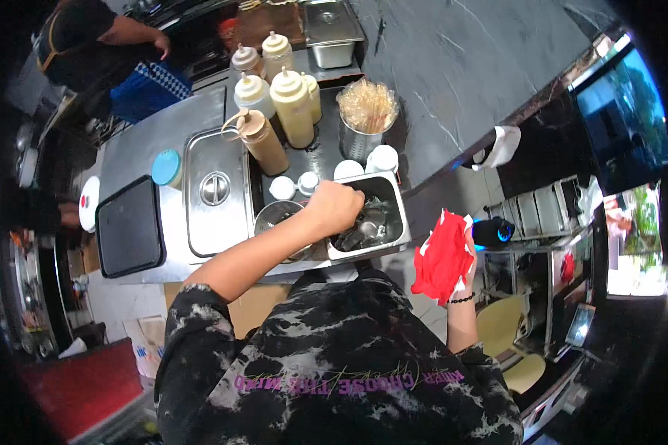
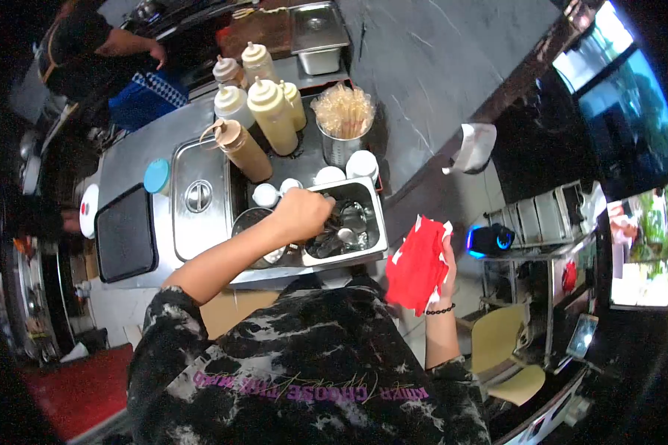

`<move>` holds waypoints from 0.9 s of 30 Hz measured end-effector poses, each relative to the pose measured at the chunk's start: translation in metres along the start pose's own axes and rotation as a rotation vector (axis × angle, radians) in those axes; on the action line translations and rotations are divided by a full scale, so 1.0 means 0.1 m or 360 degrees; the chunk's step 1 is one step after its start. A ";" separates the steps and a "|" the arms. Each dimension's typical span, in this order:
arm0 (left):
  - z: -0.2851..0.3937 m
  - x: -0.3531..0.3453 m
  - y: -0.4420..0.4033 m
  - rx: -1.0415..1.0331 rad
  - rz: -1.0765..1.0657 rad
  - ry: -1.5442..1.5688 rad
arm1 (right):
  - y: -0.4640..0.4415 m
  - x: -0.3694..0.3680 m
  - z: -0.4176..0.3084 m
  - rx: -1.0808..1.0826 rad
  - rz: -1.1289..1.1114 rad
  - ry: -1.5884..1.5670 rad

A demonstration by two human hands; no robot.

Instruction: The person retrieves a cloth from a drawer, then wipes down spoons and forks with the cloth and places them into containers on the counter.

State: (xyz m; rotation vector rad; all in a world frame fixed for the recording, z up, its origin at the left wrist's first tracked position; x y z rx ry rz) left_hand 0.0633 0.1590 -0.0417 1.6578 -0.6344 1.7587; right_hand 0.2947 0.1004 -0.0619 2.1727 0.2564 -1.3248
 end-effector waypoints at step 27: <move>0.74 0.04 0.69 0.1110 0.1523 0.2359 | -0.79 -1.06 0.31 0.0720 -0.0108 0.1686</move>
Point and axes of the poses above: each hand's wrist, its own y-axis away from the middle knuckle, its own x-axis out of the back of the hand, z = x × y, the point moved 5 cm from there along -y, towards the middle knuckle, and after that the axes turned 9 degrees about -x, right-handed, at the moved point
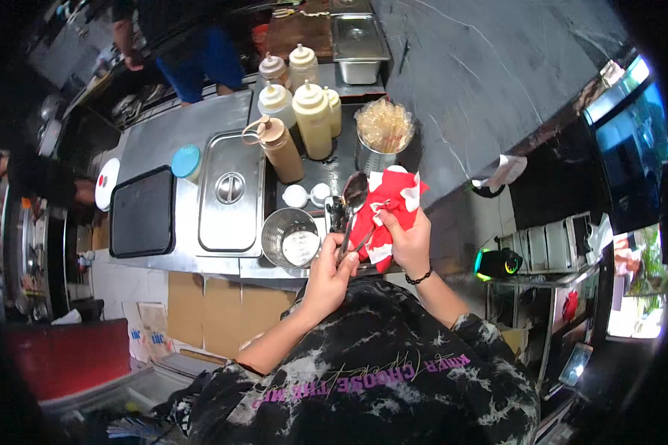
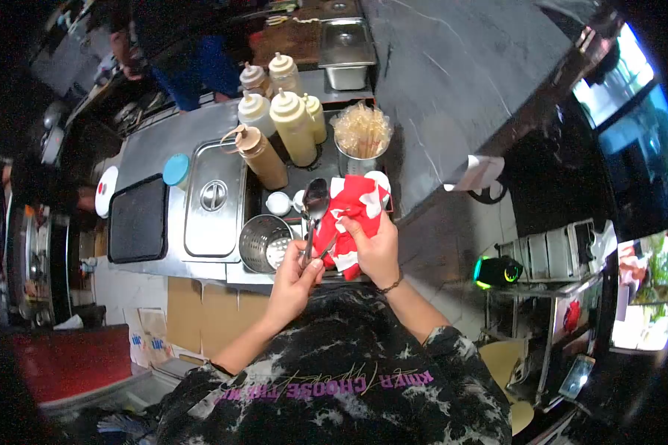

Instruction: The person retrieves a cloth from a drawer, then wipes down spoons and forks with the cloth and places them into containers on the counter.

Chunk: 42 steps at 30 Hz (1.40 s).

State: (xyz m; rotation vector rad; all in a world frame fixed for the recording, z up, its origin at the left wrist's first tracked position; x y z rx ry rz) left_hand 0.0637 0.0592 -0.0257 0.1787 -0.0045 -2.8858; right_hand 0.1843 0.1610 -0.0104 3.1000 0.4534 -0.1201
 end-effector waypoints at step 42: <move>0.36 0.57 0.45 0.0212 -0.0616 -0.0658 | -0.30 0.48 0.00 -0.0350 -0.0445 0.0022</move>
Point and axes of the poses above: each hand's wrist, its own y-axis away from the middle knuckle, its own x-axis out of the back of the hand, z = x × y, the point moved 5 cm from there along -y, towards the middle knuckle, and after that the axes turned 9 degrees about -x, right-handed, at the moved point
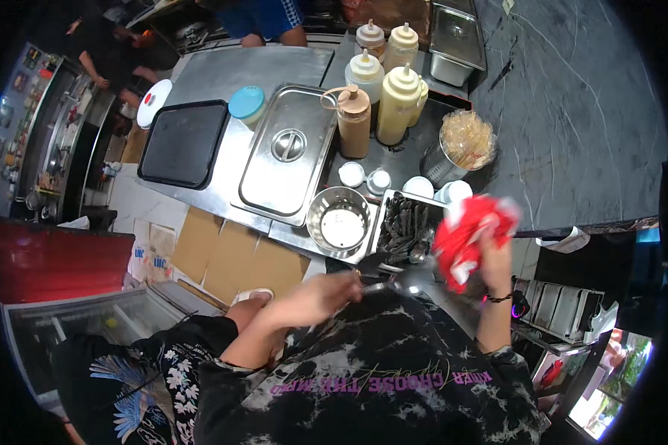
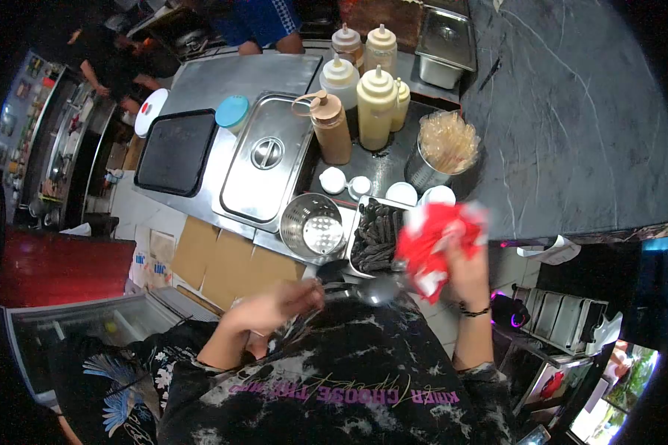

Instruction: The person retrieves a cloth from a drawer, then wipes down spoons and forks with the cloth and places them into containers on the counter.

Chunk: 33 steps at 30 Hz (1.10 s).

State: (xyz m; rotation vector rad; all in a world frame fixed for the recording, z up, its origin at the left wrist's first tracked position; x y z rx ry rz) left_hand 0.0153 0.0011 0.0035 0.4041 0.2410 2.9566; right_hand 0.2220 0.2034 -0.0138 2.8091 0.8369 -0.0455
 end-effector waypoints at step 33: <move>-0.71 0.46 -1.02 0.0199 -0.0746 -0.2003 | 0.43 -0.21 -0.10 0.0003 0.0511 0.0254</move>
Point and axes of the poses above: each hand's wrist, its own y-axis away from the middle knuckle, its own x-axis out of the back of the hand, z = x × y, the point moved 5 cm from there along -y, towards the middle knuckle, and after that the axes turned 9 degrees about -x, right-handed, at the moved point
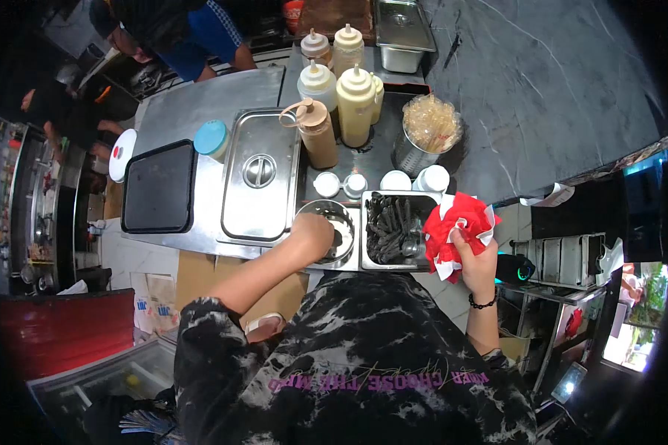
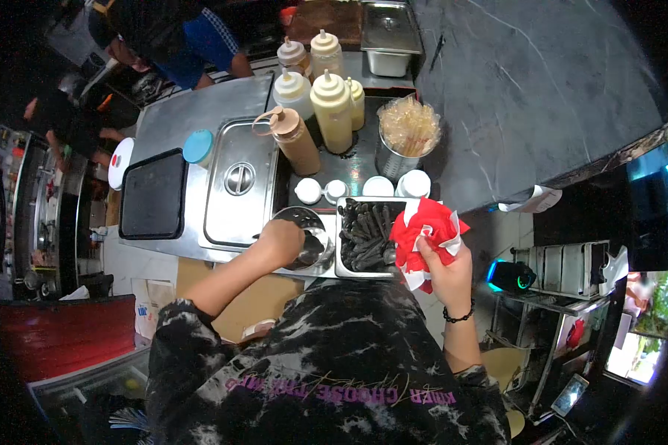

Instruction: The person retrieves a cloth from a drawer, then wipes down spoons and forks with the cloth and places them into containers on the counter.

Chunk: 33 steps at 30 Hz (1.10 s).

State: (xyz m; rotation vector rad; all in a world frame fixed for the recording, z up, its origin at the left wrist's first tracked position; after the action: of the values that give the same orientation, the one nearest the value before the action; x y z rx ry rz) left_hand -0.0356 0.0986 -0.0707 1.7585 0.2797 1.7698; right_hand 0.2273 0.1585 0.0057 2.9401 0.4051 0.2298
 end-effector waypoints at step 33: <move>1.44 0.18 -1.28 -0.0500 0.0353 -0.1172 | -0.06 0.89 0.31 -0.0074 0.0018 0.0041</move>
State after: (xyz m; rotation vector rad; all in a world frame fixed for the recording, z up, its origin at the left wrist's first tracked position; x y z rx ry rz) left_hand 0.1394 0.1699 -0.1142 2.1047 -0.4865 1.0992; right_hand 0.3160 0.1843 -0.0145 2.8974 0.3813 0.2753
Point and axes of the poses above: each hand's wrist, its own y-axis away from the middle knuckle, its own x-axis out of the back of the hand, z = x × y, the point moved 5 cm from there along -y, towards the middle knuckle, and after that the axes turned 9 degrees about -x, right-handed, at the moved point
